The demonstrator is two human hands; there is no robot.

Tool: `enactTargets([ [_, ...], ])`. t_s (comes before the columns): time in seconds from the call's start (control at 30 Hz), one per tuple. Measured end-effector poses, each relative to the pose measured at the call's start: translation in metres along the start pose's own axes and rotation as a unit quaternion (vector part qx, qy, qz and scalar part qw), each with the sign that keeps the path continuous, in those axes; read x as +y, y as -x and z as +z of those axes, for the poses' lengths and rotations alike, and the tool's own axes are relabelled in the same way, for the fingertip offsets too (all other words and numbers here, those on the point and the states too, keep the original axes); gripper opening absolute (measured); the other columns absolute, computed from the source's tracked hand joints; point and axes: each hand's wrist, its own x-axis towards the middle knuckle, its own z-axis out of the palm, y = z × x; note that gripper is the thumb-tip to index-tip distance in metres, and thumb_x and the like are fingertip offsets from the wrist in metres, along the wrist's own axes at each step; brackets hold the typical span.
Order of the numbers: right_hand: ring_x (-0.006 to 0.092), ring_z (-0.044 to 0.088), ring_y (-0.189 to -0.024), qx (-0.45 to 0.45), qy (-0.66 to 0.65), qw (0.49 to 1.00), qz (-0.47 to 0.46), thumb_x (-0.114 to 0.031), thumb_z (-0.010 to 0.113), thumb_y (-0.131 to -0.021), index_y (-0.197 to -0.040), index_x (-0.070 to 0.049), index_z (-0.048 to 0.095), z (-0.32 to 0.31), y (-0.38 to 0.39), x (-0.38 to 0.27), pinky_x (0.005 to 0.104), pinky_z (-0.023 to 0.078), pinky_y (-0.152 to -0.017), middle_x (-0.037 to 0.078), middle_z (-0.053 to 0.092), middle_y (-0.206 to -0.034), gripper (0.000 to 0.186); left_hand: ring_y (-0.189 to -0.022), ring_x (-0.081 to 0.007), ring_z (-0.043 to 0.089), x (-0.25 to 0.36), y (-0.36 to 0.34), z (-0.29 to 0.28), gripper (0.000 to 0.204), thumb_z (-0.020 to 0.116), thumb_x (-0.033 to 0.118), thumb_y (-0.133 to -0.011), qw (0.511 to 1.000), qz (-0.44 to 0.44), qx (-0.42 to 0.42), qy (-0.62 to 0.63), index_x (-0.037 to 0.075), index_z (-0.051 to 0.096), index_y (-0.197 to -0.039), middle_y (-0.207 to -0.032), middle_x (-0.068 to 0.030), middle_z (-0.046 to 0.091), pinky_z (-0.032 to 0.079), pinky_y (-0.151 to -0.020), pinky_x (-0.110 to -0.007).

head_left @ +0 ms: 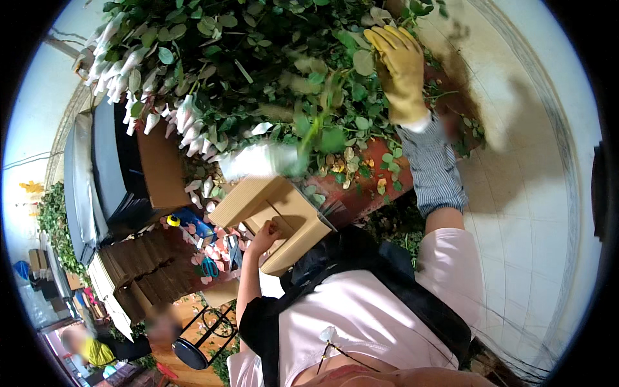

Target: The person arranges artificial pink flowers and green leaves into a black plastic tray and a cardboard box. They use a stapler to secure the floral arrangement inside the cardboard box.

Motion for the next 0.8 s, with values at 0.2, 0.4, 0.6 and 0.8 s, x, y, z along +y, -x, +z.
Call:
enactTargets([
  [0.2, 0.0285, 0.065, -0.075, -0.464, -0.174, 0.862, 0.109, -0.008, 0.067, -0.077, -0.081, -0.016, 0.075, -0.048, 0.108, -0.113, 0.0413, 0.052, -0.068, 0.008, 0.069, -0.075, 0.012, -0.111, -0.0356, 0.066, 0.018, 0.025, -0.028, 0.061, 0.053, 0.052, -0.101, 0.816, -0.092, -0.178, 0.543, 0.006, 0.046, -0.139, -0.129, -0.0194, 0.062, 0.059, -0.086, -0.040],
  [0.4, 0.0278, 0.070, -0.089, -0.763, -0.074, 0.630, -0.125, -0.013, 0.068, -0.084, -0.094, -0.008, 0.078, 0.060, 0.328, -0.142, 0.0466, 0.055, -0.072, 0.009, 0.073, -0.099, 0.015, -0.094, -0.0220, 0.068, 0.075, 0.027, -0.026, 0.043, 0.064, 0.025, -0.098, 0.959, -0.053, -0.061, 0.272, 0.009, 0.048, -0.135, -0.112, -0.0108, 0.067, 0.053, -0.076, -0.029],
  [0.6, 0.0344, 0.067, -0.107, -0.671, -0.306, 0.670, 0.078, -0.030, 0.066, -0.090, -0.132, -0.008, 0.058, 0.026, 0.216, -0.113, 0.0439, 0.053, -0.092, 0.015, 0.069, -0.119, 0.049, -0.088, -0.0317, 0.070, 0.011, 0.049, 0.013, 0.049, 0.067, 0.013, -0.084, 0.997, 0.033, 0.068, 0.032, 0.001, 0.055, -0.129, -0.104, -0.0219, 0.070, 0.054, -0.078, -0.040],
  [0.8, 0.0317, 0.060, -0.118, -0.278, 0.017, 0.951, 0.134, -0.021, 0.070, -0.088, -0.128, -0.012, 0.061, 0.087, 0.177, -0.098, 0.0456, 0.042, -0.110, 0.010, 0.066, -0.126, 0.042, -0.099, -0.0463, 0.066, 0.052, 0.049, 0.002, 0.053, 0.073, 0.032, -0.084, 0.970, 0.066, 0.086, -0.220, -0.007, 0.060, -0.118, -0.113, -0.0299, 0.063, 0.052, -0.087, -0.048],
])
